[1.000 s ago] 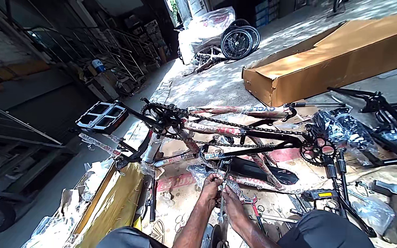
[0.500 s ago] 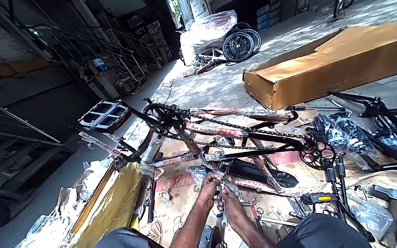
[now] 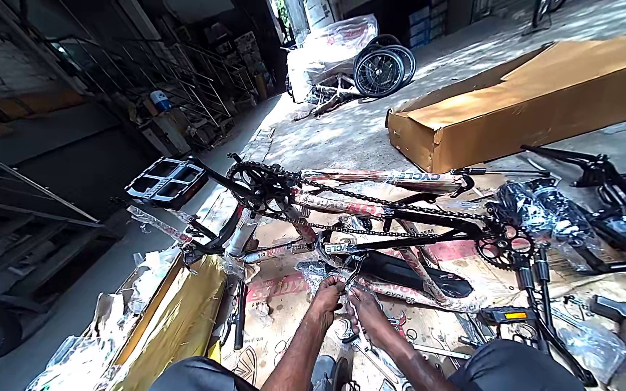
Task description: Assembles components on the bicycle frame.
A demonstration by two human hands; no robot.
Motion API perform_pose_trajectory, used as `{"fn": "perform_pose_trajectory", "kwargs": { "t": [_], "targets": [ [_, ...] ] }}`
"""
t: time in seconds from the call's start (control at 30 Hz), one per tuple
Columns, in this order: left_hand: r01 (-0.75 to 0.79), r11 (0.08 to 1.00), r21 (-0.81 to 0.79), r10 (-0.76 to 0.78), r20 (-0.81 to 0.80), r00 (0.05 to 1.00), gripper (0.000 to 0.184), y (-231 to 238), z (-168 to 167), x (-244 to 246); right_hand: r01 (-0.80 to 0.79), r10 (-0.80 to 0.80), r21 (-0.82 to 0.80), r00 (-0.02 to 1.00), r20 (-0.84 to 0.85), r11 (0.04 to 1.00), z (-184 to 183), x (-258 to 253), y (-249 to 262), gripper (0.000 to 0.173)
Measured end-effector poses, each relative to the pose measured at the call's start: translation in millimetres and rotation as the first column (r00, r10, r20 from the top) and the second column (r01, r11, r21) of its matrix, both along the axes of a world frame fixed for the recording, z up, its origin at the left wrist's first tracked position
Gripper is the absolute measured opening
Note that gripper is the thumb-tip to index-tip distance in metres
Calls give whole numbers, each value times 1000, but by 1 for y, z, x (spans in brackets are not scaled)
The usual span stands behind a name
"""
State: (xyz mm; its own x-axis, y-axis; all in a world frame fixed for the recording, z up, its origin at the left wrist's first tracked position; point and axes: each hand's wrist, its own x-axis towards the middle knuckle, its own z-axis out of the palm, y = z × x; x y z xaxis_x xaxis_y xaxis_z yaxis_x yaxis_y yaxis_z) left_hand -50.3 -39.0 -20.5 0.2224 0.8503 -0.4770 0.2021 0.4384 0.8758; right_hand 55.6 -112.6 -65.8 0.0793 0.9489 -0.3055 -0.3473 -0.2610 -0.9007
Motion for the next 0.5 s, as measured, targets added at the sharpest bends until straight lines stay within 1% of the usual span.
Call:
{"fn": "perform_pose_trajectory", "kwargs": {
  "t": [0.07, 0.1, 0.13, 0.17, 0.23, 0.27, 0.3, 0.37, 0.5],
  "targets": [
    [-4, 1000, 4, 4, -21, 1000, 10, 2, -1, 1, -237, 242, -91, 969, 54, 967, 13, 34, 8, 31],
    [-1, 1000, 3, 1, -17, 1000, 9, 1, -1, 2, -301, 309, -116, 949, 58, 946, 17, 44, 10, 31],
    [-1, 1000, 3, 1, -13, 1000, 9, 0, -1, 2, -302, 309, -128, 950, 43, 945, 17, 45, 9, 31],
    [-2, 1000, 6, 2, -12, 1000, 9, -1, -1, 2, -247, 251, -133, 968, 15, 960, 14, 38, 7, 31],
    [-13, 1000, 12, 13, 2, 1000, 10, 0, -1, 2, -31, 23, -114, 997, -76, 993, 6, 11, 2, 30],
    [-22, 1000, 8, 22, 18, 1000, 10, 0, -1, 2, 69, -80, -91, 988, -132, 993, 2, -2, -1, 30],
    [-30, 1000, -1, 30, 37, 999, 10, 0, -1, 2, 137, -145, -56, 972, -184, 989, -1, -14, -5, 35],
    [-38, 999, -18, 39, 73, 997, 9, -3, 0, 3, 208, -198, 14, 950, -242, 978, -9, -30, -10, 43],
    [-20, 999, -46, 24, 100, 995, 11, -7, 5, 2, 188, -166, 49, 943, -287, 981, -15, -38, -13, 48]
  ]
}}
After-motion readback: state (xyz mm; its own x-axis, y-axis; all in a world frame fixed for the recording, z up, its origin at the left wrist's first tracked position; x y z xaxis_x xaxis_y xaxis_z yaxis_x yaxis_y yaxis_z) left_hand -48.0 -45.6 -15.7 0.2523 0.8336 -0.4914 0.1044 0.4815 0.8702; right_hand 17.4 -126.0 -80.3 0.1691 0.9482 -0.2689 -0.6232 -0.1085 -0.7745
